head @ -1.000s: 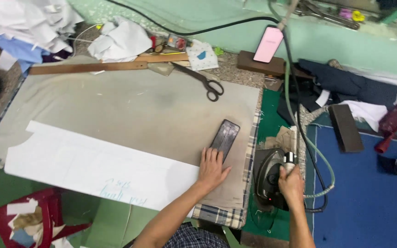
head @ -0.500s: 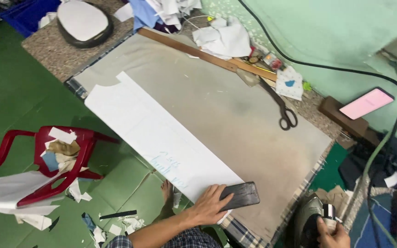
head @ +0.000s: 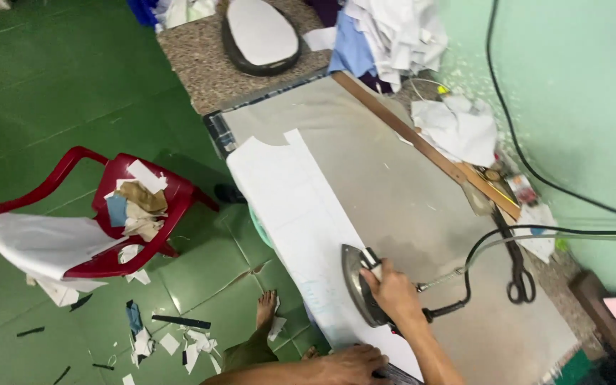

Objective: The person irons a white patterned fabric piece on a work table using a steam iron. They smooth the fabric with their hands, move a black rectangular object aside, and repeatedly press the iron over the material to remove wrinkles.

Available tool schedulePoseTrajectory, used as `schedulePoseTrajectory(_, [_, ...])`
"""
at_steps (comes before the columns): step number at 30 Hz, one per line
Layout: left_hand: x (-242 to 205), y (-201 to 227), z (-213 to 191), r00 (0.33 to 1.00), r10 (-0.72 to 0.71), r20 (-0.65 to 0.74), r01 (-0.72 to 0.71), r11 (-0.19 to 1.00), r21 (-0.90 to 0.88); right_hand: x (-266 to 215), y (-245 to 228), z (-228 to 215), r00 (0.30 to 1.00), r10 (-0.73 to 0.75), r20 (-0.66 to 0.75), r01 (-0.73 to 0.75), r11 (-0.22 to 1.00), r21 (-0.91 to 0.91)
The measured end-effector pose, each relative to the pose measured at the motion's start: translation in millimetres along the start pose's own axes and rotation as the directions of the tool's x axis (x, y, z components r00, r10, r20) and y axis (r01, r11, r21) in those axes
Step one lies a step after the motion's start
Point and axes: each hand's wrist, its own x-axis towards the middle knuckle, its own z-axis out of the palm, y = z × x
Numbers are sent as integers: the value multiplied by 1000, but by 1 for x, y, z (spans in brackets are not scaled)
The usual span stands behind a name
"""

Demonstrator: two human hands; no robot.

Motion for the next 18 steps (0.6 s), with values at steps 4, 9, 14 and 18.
schedulePoseTrajectory(4, [1,-65,44,931,49,-361,-29,998,61,55,-92,4,975,-219,38,221,974,-48])
schedulePoseTrajectory(9, [-4,-80,-39,838,53,-543,128,948,290,118,-162,1,919,-387,-74,376,917,-130])
schedulePoseTrajectory(14, [5,-118,-59,776,167,-608,-127,986,109,142,-191,-11,927,-373,-35,364,919,-153])
schedulePoseTrajectory(18, [4,-114,-66,728,132,-672,-125,990,59,140,-191,-12,917,-395,-51,384,912,-143])
